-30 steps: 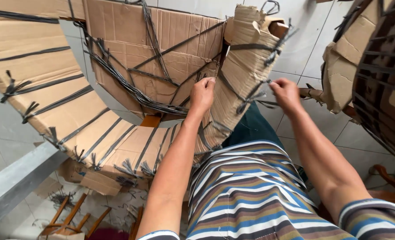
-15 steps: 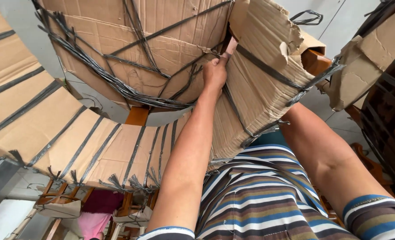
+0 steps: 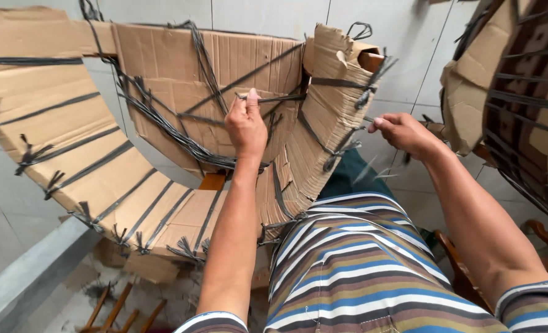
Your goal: Wrapping a chair frame with cardboard padding and securing it with plastic ties
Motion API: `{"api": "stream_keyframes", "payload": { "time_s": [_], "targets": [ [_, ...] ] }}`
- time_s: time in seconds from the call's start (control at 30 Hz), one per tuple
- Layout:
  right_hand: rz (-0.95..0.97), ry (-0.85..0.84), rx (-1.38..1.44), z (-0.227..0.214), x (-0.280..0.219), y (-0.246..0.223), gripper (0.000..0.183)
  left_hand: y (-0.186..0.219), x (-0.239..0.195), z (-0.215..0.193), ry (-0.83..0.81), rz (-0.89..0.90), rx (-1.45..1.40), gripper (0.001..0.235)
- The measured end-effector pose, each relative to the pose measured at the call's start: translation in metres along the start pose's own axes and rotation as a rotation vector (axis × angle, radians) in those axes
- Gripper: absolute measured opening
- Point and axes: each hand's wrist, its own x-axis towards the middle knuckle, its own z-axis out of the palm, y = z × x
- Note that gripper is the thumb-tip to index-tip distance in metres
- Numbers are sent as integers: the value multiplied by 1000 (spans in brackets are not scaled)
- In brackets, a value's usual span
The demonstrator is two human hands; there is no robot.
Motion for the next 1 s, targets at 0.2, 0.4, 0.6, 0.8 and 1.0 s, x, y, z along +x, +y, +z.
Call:
{"api": "stream_keyframes", "payload": {
  "time_s": [0.2,0.4,0.6,0.8,1.0],
  "targets": [
    [-275,213,-79,-16,-73,-13,32,67,-27,-8,-107,243,-129,23],
    [-571,565,-453,-2,-98,-34,21,99,-35,-6,-176,314,-227,30],
    [-663,629,-553,20,-91,-67,11,123,-48,-16,-196,299,-236,35],
    [-776,423,-495,42,-71,-120,9,153,-38,-16,-260,269,-257,32],
    [-858,156,-332,54,15,-91,12,163,-33,12,-368,204,-329,28]
  ]
}}
